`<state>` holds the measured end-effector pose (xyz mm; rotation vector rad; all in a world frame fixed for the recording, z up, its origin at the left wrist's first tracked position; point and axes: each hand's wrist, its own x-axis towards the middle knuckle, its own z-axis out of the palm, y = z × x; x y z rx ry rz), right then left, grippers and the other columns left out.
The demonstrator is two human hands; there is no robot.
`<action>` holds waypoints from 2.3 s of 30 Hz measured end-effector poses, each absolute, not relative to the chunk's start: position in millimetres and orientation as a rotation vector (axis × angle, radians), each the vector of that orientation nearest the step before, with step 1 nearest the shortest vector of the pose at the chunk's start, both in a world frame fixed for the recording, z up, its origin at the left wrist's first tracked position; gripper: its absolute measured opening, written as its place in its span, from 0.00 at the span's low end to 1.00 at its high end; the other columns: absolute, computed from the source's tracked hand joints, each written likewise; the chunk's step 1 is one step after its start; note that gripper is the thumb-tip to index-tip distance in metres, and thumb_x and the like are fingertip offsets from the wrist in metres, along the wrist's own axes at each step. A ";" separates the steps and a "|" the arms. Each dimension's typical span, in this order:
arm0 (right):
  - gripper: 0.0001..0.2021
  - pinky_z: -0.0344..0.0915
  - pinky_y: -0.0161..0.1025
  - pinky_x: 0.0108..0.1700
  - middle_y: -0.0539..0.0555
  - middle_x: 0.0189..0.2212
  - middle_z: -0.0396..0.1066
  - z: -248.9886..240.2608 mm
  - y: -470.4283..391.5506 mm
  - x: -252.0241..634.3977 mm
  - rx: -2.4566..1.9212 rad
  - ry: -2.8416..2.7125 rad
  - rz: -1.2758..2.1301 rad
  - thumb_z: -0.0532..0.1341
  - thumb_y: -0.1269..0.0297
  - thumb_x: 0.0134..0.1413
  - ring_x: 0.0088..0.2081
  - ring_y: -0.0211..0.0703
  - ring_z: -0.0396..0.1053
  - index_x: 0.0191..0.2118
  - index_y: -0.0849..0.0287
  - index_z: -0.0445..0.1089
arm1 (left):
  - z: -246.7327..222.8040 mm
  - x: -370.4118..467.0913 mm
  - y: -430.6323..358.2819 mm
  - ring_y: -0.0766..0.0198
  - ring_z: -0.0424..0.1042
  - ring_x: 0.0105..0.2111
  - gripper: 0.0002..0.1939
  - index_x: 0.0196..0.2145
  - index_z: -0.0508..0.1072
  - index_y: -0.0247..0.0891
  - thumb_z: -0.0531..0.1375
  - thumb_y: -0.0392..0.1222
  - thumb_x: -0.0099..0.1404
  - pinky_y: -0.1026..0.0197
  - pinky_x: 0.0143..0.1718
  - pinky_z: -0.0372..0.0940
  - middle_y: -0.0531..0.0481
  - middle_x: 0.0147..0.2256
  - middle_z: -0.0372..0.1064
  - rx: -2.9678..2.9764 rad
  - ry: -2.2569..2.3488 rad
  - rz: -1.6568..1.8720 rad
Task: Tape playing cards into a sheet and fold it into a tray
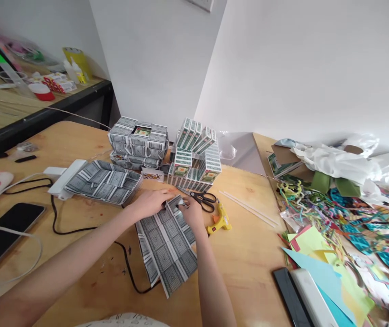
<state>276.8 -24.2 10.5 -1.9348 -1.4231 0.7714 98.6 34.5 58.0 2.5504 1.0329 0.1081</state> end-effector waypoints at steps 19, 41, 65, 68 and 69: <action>0.06 0.60 0.34 0.26 0.49 0.20 0.70 1.6 -26.3 276.0 -1.745 -1.255 0.877 0.56 0.62 0.44 0.23 0.41 0.68 0.28 0.58 0.66 | 39.4 100.1 51.1 0.59 0.69 0.35 0.12 0.36 0.71 0.37 0.49 0.38 0.63 0.63 0.33 0.60 0.46 0.36 0.72 2.213 1.107 0.390; 0.07 0.63 0.36 0.30 0.52 0.25 0.73 -8.4 -22.8 274.4 -1.701 -1.186 0.907 0.57 0.62 0.42 0.27 0.42 0.70 0.29 0.58 0.68 | 33.5 96.2 53.1 0.58 0.70 0.35 0.12 0.37 0.73 0.37 0.52 0.40 0.61 0.63 0.34 0.60 0.46 0.36 0.73 2.175 1.261 0.389; 0.08 0.64 0.37 0.32 0.53 0.25 0.74 4.1 -20.9 264.6 -1.735 -1.124 0.897 0.60 0.60 0.41 0.27 0.43 0.70 0.28 0.59 0.69 | 28.7 85.7 57.9 0.61 0.69 0.33 0.10 0.34 0.72 0.38 0.51 0.39 0.61 0.64 0.31 0.58 0.48 0.34 0.73 2.118 1.211 0.461; 0.08 0.64 0.38 0.31 0.53 0.25 0.74 2.9 -21.8 265.1 -1.734 -1.110 0.891 0.60 0.60 0.40 0.28 0.44 0.70 0.28 0.59 0.69 | 28.7 85.0 59.2 0.61 0.69 0.33 0.10 0.34 0.72 0.38 0.51 0.39 0.61 0.64 0.31 0.58 0.48 0.34 0.72 2.112 1.182 0.469; 0.08 0.64 0.38 0.31 0.53 0.25 0.74 2.0 -22.2 265.4 -1.735 -1.105 0.888 0.60 0.60 0.40 0.28 0.44 0.70 0.28 0.59 0.69 | 28.6 84.8 59.8 0.61 0.69 0.33 0.10 0.34 0.72 0.38 0.51 0.39 0.61 0.64 0.31 0.59 0.48 0.34 0.72 2.110 1.167 0.468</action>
